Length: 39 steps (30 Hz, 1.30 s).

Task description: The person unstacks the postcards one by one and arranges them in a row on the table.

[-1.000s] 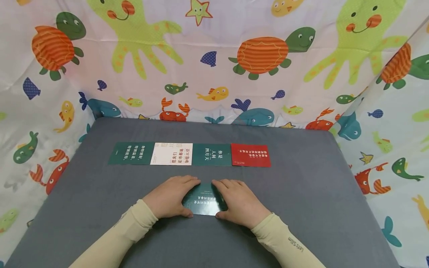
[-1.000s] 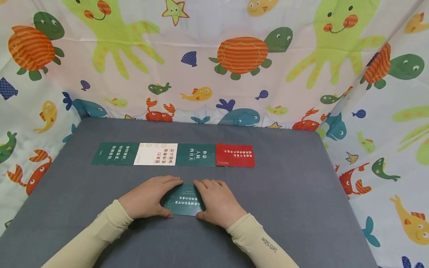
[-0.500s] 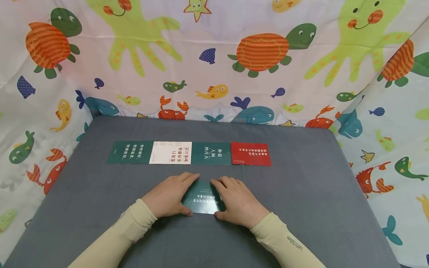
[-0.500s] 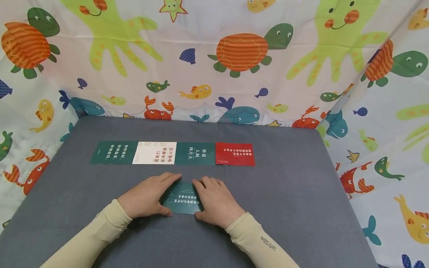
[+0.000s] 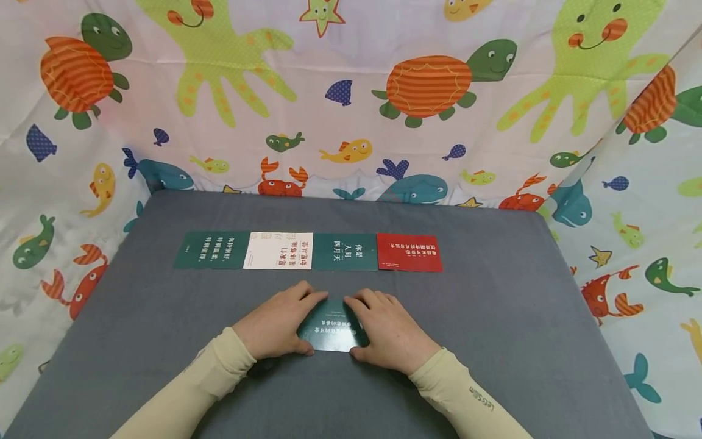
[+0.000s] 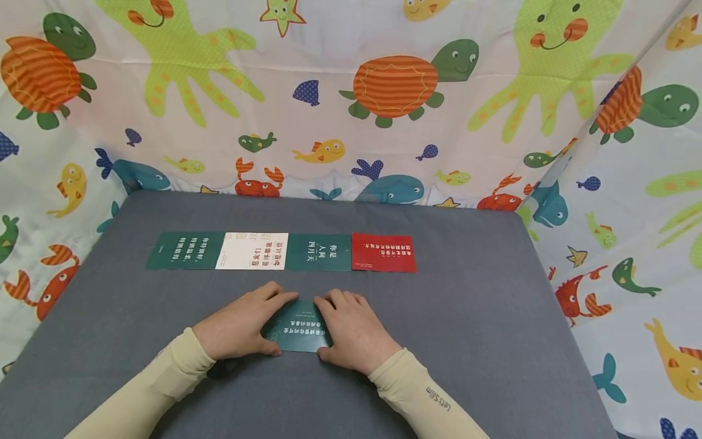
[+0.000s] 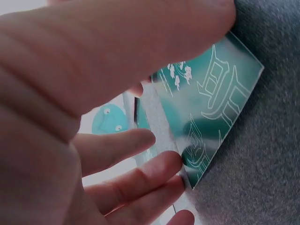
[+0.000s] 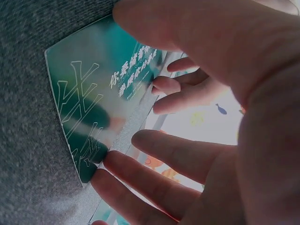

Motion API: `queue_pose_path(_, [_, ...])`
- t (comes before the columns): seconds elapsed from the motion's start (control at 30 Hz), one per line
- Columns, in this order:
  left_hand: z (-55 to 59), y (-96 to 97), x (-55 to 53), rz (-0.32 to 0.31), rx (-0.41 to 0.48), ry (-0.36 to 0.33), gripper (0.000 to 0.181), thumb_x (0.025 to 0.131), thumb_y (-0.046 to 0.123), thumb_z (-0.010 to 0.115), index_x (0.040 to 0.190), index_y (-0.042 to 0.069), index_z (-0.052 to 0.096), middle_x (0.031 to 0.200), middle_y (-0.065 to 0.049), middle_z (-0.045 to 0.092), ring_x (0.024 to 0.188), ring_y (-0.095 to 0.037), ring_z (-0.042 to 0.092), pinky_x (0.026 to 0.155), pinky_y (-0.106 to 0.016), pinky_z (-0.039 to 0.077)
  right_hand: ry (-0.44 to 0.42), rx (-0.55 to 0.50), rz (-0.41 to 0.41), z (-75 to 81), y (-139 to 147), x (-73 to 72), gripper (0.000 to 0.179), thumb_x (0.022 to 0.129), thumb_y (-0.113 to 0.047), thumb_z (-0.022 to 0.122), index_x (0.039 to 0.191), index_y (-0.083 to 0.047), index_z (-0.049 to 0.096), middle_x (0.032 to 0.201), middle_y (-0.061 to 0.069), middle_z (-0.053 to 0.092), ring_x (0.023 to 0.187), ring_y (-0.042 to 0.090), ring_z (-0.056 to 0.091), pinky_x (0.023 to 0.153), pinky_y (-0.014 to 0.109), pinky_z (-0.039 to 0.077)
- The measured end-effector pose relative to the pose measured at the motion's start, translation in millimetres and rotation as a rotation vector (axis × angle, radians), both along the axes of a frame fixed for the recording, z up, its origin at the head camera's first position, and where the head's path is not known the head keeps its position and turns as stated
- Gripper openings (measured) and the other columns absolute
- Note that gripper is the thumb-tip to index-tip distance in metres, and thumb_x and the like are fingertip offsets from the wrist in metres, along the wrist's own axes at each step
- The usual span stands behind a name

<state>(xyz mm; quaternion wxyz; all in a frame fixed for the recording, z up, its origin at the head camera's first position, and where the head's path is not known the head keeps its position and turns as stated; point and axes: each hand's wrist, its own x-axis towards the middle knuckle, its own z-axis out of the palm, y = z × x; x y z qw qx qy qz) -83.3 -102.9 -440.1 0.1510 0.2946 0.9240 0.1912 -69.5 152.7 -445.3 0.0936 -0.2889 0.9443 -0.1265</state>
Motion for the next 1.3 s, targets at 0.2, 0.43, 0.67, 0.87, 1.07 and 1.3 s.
queue_pose_path(0.2, [0.3, 0.1, 1.0, -0.008, 0.026, -0.003, 0.095, 0.078, 0.031, 0.099, 0.157, 0.005, 0.054, 0.13, -0.005, 0.057, 0.102, -0.016, 0.058, 0.092, -0.039, 0.057, -0.002, 0.022, 0.021, 0.4, 0.5, -0.9, 0.092, 0.079, -0.05, 0.092, 0.155, -0.012, 0.058, 0.15, 0.005, 0.062, 0.136, 0.027, 0.059, 0.123, 0.055, 0.042])
queue_pose_path(0.43, [-3.2, 0.4, 0.3, -0.014, 0.066, -0.008, 0.093, 0.079, 0.028, 0.097, 0.158, 0.005, 0.053, 0.135, -0.007, 0.057, 0.115, -0.02, 0.058, 0.101, -0.043, 0.055, -0.005, 0.011, 0.024, 1.1, 1.4, -2.2, 0.092, 0.078, -0.05, 0.092, 0.155, -0.013, 0.058, 0.149, 0.005, 0.063, 0.134, 0.027, 0.06, 0.122, 0.056, 0.042])
queue_pose_path(0.67, [-5.0, 1.6, -2.9, -0.016, 0.06, -0.024, 0.096, 0.079, 0.029, 0.096, 0.16, 0.005, 0.05, 0.154, -0.01, 0.058, 0.14, -0.031, 0.052, 0.121, -0.057, 0.042, 0.0, -0.006, 0.022, -0.7, 1.5, -3.1, 0.092, 0.077, -0.049, 0.092, 0.154, -0.013, 0.059, 0.147, 0.004, 0.063, 0.134, 0.027, 0.06, 0.122, 0.056, 0.043])
queue_pose_path(0.87, [-4.2, 1.1, -5.6, -0.028, 0.059, -0.006, 0.098, 0.078, 0.033, 0.095, 0.16, 0.006, 0.049, 0.153, -0.009, 0.059, 0.139, -0.029, 0.053, 0.12, -0.056, 0.042, -0.001, 0.0, 0.021, 0.3, 1.9, -5.1, 0.094, 0.076, -0.05, 0.093, 0.155, -0.015, 0.058, 0.146, 0.003, 0.063, 0.134, 0.025, 0.06, 0.122, 0.056, 0.042])
queue_pose_path(1.07, [-2.1, 0.6, -5.3, -0.01, 0.072, -0.022, 0.101, 0.079, 0.036, 0.095, 0.163, 0.008, 0.046, 0.156, -0.007, 0.058, 0.144, -0.028, 0.052, 0.124, -0.056, 0.04, 0.003, -0.011, 0.028, 3.0, 5.6, -5.5, 0.092, 0.077, -0.05, 0.093, 0.155, -0.016, 0.059, 0.146, 0.002, 0.064, 0.134, 0.022, 0.058, 0.125, 0.056, 0.039])
queue_pose_path(1.3, [9.9, 25.9, -23.1, -0.027, 0.082, 0.054, 0.102, 0.081, 0.041, 0.094, 0.164, 0.009, 0.045, 0.158, -0.008, 0.056, 0.145, -0.03, 0.052, 0.125, -0.055, 0.04, 0.022, -0.091, -0.051, 13.2, 31.7, -16.6, 0.094, 0.073, -0.041, 0.097, 0.155, -0.017, 0.059, 0.149, 0.004, 0.061, 0.139, 0.027, 0.055, 0.124, 0.056, 0.042])
